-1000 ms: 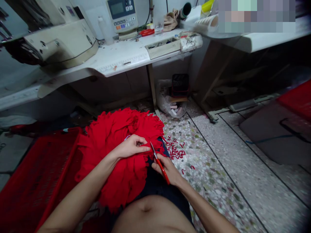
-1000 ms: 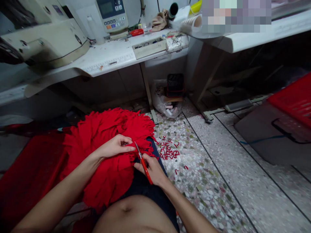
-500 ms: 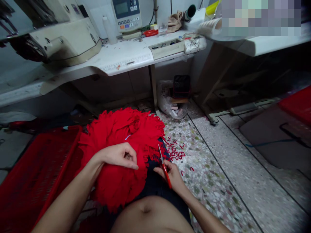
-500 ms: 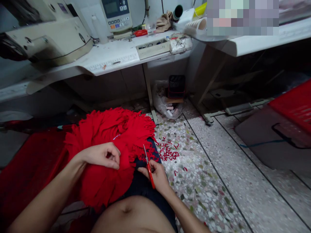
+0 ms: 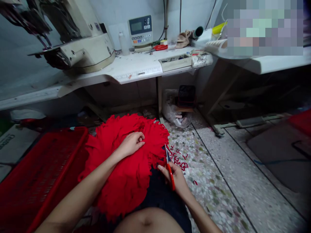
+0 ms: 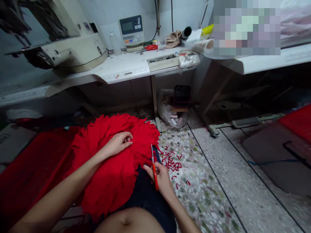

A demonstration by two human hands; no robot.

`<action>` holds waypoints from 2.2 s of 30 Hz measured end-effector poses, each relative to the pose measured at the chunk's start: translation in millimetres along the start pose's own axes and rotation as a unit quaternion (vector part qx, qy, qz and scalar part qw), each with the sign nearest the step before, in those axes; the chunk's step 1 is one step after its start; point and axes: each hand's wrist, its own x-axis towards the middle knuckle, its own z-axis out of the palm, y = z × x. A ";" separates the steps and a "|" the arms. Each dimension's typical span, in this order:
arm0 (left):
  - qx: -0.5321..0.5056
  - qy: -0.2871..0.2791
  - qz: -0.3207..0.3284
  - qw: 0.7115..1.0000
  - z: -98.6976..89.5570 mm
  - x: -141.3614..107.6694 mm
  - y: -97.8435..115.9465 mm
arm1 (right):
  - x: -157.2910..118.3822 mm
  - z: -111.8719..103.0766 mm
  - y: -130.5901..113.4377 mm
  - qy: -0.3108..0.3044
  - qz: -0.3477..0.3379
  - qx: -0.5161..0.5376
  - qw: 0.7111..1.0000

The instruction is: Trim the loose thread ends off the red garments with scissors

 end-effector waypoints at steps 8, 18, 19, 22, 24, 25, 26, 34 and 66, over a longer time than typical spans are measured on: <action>-0.279 -0.038 -0.052 0.958 -0.5 2.9 2.7 | -8.6 -11.8 11.8 0.004 0.028 0.004 1.000; -0.322 -0.079 -0.040 0.943 -8.0 4.2 31.0 | -9.2 -14.0 -19.3 0.002 0.016 0.002 1.000; -0.322 -0.083 -0.043 0.942 -5.5 3.3 30.7 | -9.6 -13.9 -16.4 -0.006 0.016 0.000 1.000; -0.343 -0.082 -0.071 0.933 1.4 -0.9 26.6 | -13.3 -15.2 -6.8 -0.044 -0.004 -0.018 0.999; -0.355 -0.089 -0.085 0.927 4.0 -4.4 24.0 | -17.3 -16.6 -4.8 -0.077 -0.044 -0.047 0.995; -0.358 -0.093 -0.088 0.925 4.8 -6.1 23.3 | -19.1 -17.0 -5.9 -0.092 -0.063 -0.064 0.992; -0.358 -0.097 -0.089 0.925 5.4 -7.5 23.2 | -20.6 -17.0 -8.2 -0.104 -0.077 -0.080 0.988; -0.304 -0.084 -0.078 0.946 13.7 -11.7 28.8 | -10.8 -6.5 -35.1 -0.157 -0.110 -0.142 0.971; -0.361 -0.180 -0.090 0.911 7.9 -10.8 31.3 | 6.5 -0.3 -19.4 -0.079 -0.084 -0.113 0.987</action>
